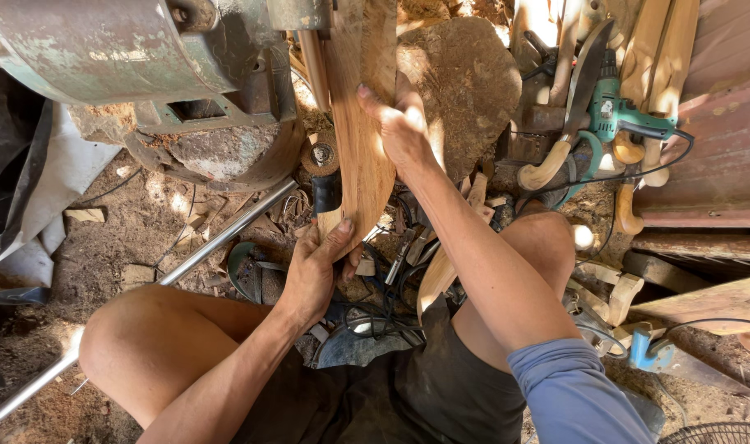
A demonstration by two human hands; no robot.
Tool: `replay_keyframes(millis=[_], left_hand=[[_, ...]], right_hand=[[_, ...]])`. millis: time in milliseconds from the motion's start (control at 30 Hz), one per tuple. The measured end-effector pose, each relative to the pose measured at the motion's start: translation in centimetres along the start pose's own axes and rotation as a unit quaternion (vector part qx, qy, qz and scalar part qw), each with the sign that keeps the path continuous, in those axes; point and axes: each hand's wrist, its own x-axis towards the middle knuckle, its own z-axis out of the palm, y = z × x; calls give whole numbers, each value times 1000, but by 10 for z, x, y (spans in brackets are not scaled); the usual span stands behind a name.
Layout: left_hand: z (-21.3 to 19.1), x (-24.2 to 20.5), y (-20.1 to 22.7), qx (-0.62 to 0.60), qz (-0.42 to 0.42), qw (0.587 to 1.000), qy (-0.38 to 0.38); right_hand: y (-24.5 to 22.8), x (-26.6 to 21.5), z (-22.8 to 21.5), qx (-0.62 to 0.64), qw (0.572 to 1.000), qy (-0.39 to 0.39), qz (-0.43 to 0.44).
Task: The person uses a handheld electric planer to smooth a piece of wood, then switches to a belt sander to further shape and smooth the edges. The person repeatedly turns and repositions the wood to work on different sides.
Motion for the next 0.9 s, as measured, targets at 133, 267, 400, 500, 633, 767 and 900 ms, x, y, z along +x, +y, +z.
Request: replay_keyframes(millis=[133,267,400,500,633,767,900], left_hand=[[3,-8,-6,28,-23,999,4],[9,-12,-10,18,-24,1000,-4],[13,-17,-15,9,-12,1000,-23],[13,-22,-19,6,-28,999,-26],[12,-27,-29,19,-38,999,-24],[12,-31,-40,7,-75,997,-30],[9,-29,-40,44,-65,994,-81]], right_hand=[[-4,-8,-2,-46,992,29,111],[-8,-14,-5,2,999,-24,24],[-5,-19,-8,-36,998,-7,55],[2,-21,-12,-34,998,-8,50],[18,-21,-19,-21,999,-22,29],[28,-31,-24,-5,999,-36,1],[14,-46,-36,-13,992,5,122]])
